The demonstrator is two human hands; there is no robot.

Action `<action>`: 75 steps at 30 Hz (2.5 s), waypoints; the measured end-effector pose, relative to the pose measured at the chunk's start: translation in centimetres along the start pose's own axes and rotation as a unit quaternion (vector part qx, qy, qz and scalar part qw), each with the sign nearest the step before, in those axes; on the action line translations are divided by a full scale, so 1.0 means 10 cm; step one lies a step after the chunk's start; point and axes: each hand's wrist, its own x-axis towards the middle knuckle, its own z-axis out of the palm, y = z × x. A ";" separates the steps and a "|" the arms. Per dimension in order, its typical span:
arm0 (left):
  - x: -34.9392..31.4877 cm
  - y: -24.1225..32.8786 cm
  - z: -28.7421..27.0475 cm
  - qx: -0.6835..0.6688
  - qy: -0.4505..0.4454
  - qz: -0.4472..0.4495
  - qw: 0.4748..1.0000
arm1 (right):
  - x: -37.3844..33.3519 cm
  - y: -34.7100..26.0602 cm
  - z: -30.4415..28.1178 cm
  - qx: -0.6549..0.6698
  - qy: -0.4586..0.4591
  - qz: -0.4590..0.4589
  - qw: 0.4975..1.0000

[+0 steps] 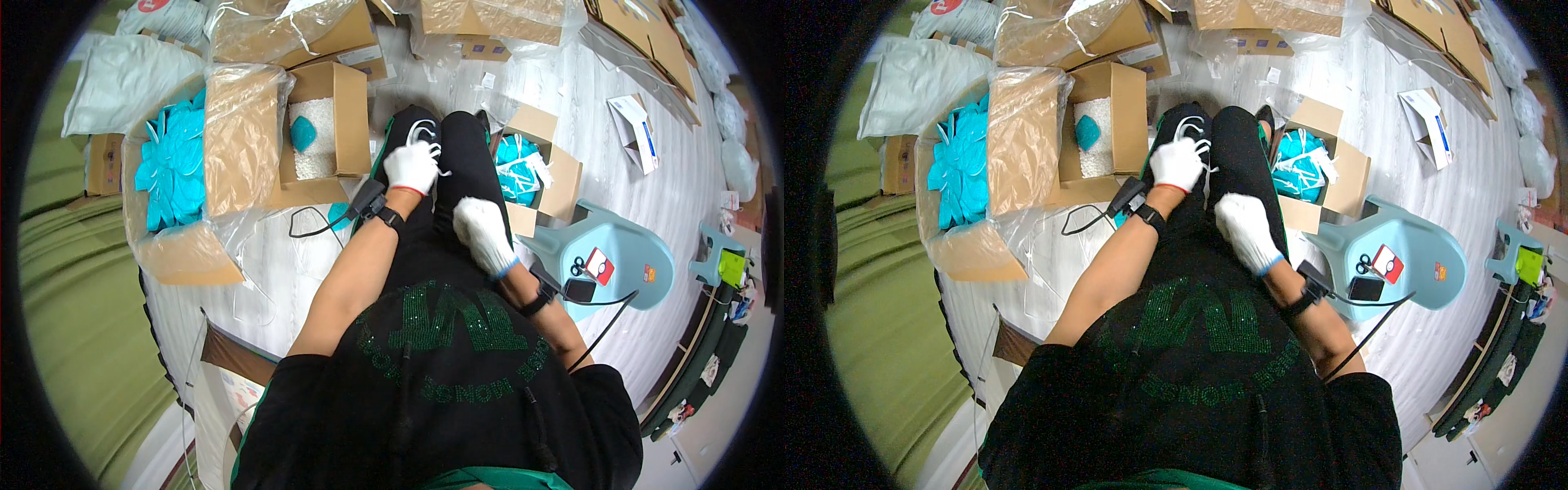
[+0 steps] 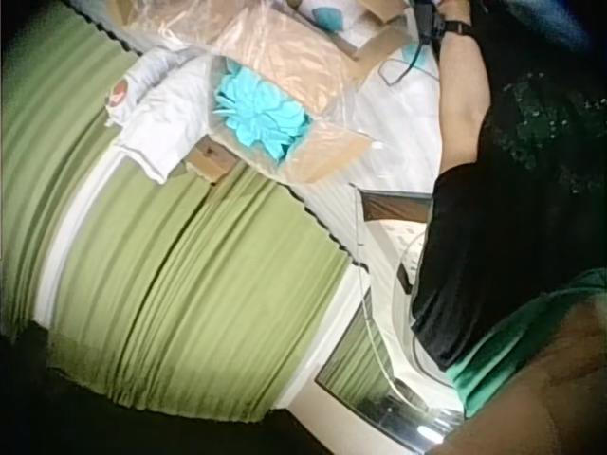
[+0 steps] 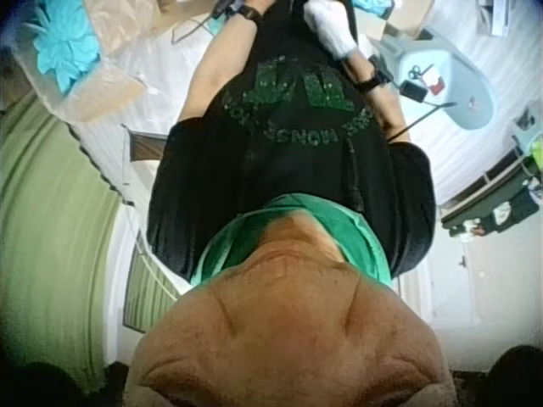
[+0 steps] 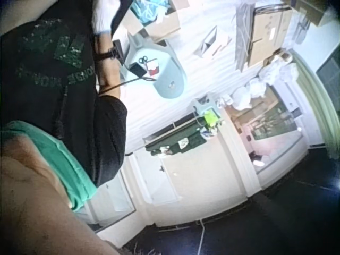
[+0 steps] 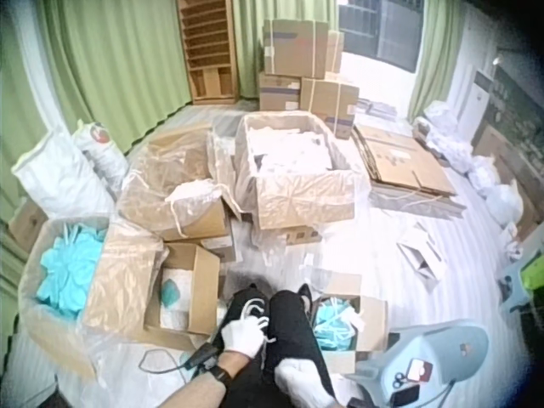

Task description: Assembling or inspecting green face masks by attaching or checking white elastic straps.

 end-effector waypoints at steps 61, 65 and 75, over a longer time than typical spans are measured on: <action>2.83 -1.42 -2.43 -0.502 0.488 0.011 0.714 | 1.17 -0.39 0.84 0.069 -0.129 0.111 0.983; 3.55 -1.64 -1.87 -0.181 0.108 -0.039 0.977 | 0.91 -0.60 0.41 0.013 -0.050 0.071 0.996; 3.67 -1.99 -1.88 0.248 0.126 -0.040 0.960 | 0.98 0.17 -1.47 0.017 0.337 0.186 0.923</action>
